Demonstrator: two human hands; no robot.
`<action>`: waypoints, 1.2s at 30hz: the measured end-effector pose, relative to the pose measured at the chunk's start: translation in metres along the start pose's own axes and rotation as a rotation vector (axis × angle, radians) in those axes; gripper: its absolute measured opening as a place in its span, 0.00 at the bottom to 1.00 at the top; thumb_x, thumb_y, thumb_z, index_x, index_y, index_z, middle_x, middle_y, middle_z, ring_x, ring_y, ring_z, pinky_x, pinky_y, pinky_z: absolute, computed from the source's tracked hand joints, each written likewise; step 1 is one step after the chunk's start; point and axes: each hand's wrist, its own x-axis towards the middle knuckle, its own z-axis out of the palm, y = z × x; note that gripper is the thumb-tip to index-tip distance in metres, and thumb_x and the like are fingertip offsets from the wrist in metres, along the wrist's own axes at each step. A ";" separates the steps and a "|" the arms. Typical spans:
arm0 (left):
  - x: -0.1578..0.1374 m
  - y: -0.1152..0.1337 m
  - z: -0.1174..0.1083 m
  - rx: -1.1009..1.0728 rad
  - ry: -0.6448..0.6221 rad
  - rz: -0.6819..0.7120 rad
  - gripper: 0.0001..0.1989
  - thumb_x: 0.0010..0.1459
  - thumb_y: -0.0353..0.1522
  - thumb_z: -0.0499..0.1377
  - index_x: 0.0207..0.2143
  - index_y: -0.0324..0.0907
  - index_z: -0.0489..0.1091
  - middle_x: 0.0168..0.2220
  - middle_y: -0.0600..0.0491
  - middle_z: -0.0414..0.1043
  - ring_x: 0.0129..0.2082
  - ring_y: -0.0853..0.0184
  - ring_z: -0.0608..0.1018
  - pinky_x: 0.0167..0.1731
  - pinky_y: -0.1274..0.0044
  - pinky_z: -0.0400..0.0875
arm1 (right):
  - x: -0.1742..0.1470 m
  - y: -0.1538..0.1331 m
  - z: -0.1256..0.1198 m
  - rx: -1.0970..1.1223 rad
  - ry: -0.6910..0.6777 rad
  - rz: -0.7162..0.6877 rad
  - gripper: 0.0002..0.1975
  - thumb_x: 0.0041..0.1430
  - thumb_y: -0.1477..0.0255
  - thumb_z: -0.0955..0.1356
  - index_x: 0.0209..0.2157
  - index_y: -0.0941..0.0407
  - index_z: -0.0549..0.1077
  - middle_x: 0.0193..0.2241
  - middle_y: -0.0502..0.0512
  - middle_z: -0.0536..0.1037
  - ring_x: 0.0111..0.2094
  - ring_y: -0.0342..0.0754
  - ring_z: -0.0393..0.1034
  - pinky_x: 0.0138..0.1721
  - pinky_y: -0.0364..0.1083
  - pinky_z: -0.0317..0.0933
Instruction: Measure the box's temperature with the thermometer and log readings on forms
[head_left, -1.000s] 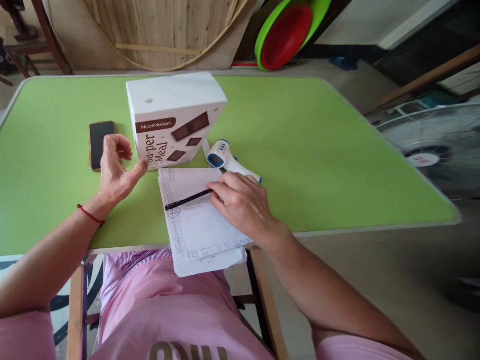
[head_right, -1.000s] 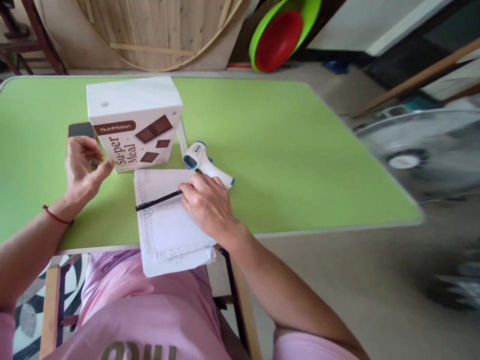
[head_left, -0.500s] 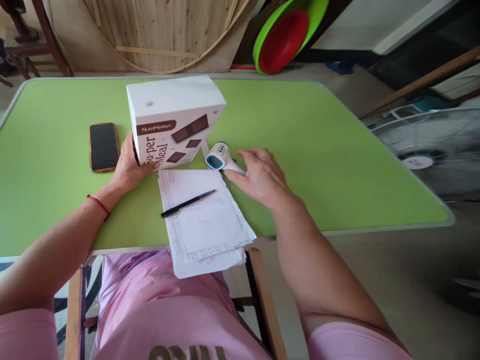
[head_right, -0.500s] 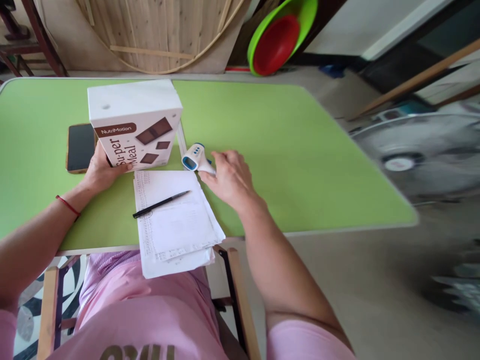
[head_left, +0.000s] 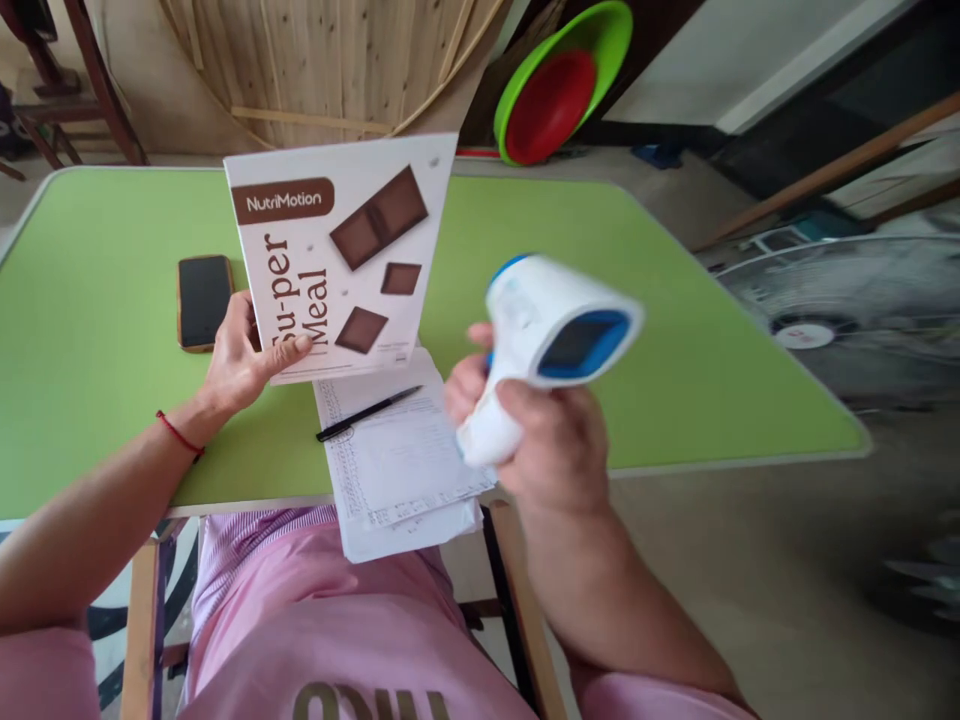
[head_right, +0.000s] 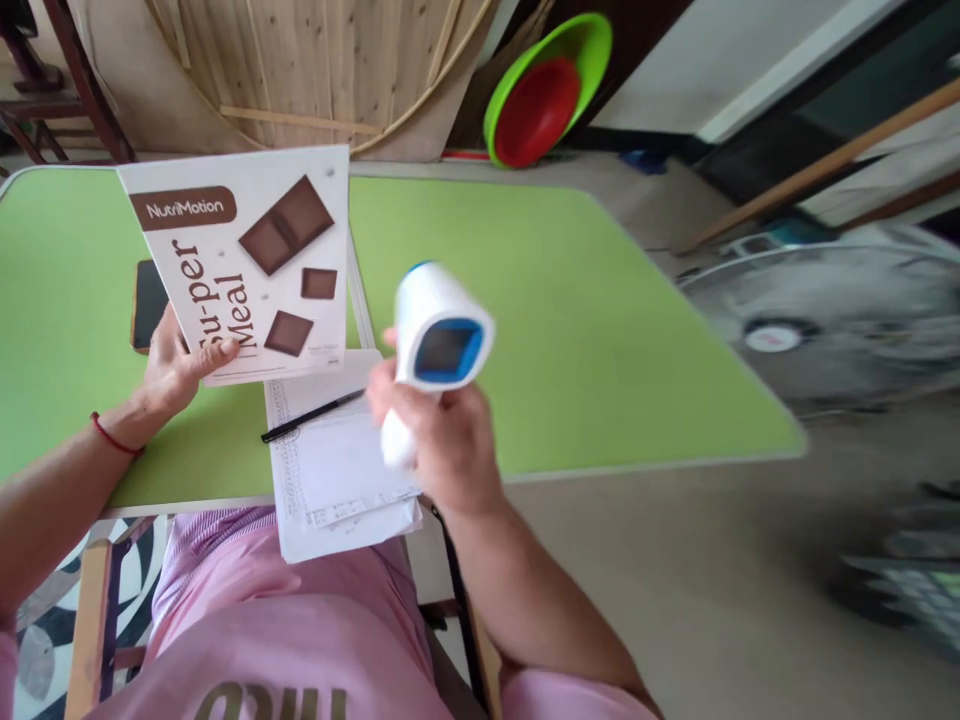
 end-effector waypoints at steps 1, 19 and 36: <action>-0.002 -0.001 0.000 -0.009 -0.030 -0.019 0.39 0.46 0.54 0.72 0.52 0.41 0.66 0.50 0.42 0.76 0.51 0.49 0.79 0.48 0.61 0.77 | -0.013 -0.007 0.011 0.132 -0.095 0.119 0.19 0.55 0.56 0.71 0.45 0.50 0.71 0.23 0.45 0.67 0.22 0.43 0.60 0.22 0.45 0.58; -0.003 0.009 0.006 -0.121 -0.215 -0.184 0.33 0.45 0.48 0.74 0.47 0.39 0.70 0.46 0.42 0.80 0.45 0.52 0.81 0.43 0.63 0.78 | -0.033 0.014 0.065 0.388 -0.156 0.479 0.15 0.55 0.57 0.73 0.30 0.53 0.70 0.21 0.45 0.66 0.23 0.42 0.59 0.27 0.45 0.55; 0.000 0.014 0.006 -0.086 -0.257 -0.095 0.29 0.47 0.49 0.73 0.44 0.40 0.71 0.42 0.45 0.80 0.40 0.56 0.81 0.38 0.67 0.78 | -0.033 0.016 0.068 0.404 -0.170 0.427 0.18 0.54 0.54 0.74 0.31 0.53 0.71 0.21 0.45 0.67 0.23 0.42 0.58 0.28 0.46 0.56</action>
